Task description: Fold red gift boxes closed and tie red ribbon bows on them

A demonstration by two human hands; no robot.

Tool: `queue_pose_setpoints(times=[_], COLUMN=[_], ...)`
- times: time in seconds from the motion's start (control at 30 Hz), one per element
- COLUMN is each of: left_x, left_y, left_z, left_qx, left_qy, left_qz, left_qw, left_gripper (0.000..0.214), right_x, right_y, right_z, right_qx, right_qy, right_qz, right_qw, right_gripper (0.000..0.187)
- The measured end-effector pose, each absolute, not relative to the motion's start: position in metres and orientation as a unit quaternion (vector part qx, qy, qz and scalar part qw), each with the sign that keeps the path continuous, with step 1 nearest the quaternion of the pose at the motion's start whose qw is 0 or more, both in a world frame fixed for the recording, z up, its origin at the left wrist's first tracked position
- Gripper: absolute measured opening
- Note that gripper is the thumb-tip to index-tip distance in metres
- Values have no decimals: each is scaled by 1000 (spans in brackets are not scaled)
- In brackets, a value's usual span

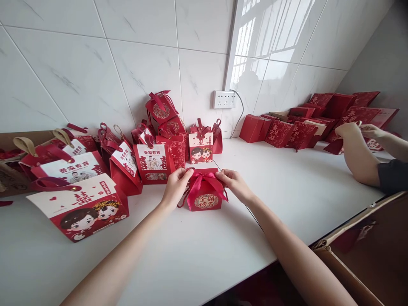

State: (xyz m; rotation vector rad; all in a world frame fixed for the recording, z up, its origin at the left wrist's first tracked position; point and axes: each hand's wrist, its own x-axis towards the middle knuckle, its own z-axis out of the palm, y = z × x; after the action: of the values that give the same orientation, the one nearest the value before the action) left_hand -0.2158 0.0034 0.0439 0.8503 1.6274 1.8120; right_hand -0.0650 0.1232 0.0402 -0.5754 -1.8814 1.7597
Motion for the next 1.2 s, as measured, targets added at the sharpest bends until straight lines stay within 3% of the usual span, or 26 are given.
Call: queue_pose_setpoints(times=[0.47, 1.2], left_x=[-209, -206], left_y=[-5, -2], left_z=[53, 47], left_qx=[267, 266], left_qy=[545, 549], left_qz=[695, 703], left_qw=[386, 365], left_gripper=[25, 27], right_x=[-62, -67], right_y=[125, 125], right_z=[43, 37], right_qx=[-188, -209], right_qy=[-613, -517], right_qz=[725, 790], right_qw=[250, 255], right_gripper=[45, 37])
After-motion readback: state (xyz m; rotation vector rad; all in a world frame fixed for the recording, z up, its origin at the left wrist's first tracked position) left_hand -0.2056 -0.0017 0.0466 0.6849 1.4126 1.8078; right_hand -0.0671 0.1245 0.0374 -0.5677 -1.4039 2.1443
